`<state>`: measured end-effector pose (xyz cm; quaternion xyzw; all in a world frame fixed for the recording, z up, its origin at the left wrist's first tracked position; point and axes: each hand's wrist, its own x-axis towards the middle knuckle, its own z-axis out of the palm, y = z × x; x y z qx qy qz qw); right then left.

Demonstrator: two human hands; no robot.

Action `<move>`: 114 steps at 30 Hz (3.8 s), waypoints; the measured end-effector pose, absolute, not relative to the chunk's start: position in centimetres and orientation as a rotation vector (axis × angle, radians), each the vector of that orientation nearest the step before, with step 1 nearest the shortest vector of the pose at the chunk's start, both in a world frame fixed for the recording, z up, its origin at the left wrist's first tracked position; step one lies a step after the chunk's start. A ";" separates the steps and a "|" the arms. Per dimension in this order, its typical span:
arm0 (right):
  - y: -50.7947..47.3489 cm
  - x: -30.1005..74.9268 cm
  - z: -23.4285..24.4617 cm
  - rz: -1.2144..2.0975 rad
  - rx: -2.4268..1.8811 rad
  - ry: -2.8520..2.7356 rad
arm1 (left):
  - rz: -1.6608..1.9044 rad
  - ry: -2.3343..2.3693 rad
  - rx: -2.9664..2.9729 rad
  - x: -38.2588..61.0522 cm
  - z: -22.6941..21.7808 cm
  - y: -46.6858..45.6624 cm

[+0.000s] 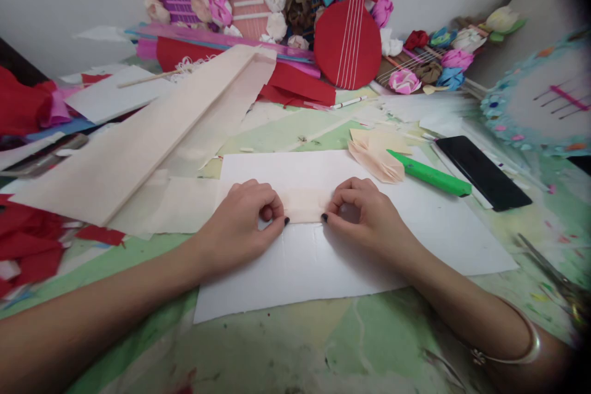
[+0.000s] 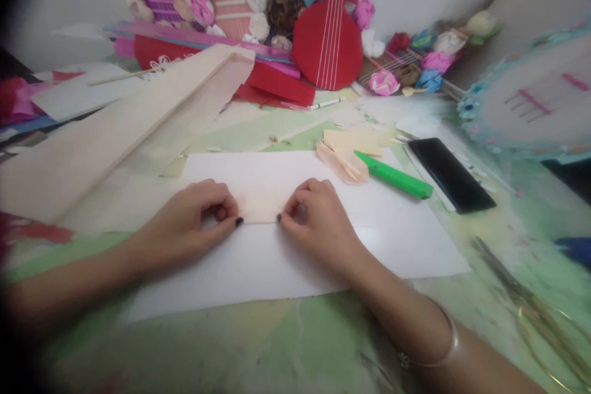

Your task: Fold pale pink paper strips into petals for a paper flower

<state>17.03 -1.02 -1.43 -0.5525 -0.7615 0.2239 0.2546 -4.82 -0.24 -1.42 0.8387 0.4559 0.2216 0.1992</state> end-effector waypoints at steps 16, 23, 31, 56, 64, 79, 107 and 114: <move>-1.2 16.8 -1.3 0.604 -1.518 -2.056 | 0.576 1.369 2.461 -4.1 -1.4 -0.7; -1.9 16.7 -2.0 0.288 -1.260 -2.189 | 0.569 1.421 2.460 -3.8 -1.5 -1.1; -3.0 16.4 -1.2 -0.096 -1.030 -2.570 | 0.799 1.115 2.700 -4.1 -2.3 -1.5; -4.6 16.4 0.1 -0.235 -1.072 -2.784 | 0.533 0.964 3.147 -4.4 -1.6 -3.3; -4.4 17.0 0.4 -0.250 -1.110 -2.795 | 0.555 0.896 3.198 -4.6 -1.6 -3.3; -4.3 17.5 0.6 -0.214 -1.161 -2.761 | 0.671 0.954 3.155 -5.0 -0.7 -2.9; -4.4 17.0 0.8 0.577 -0.940 -2.353 | 0.459 1.337 2.989 -5.9 -2.8 -0.5; -0.6 19.0 -1.7 0.383 -1.366 -2.137 | 0.741 0.979 2.884 -5.0 -1.4 -2.0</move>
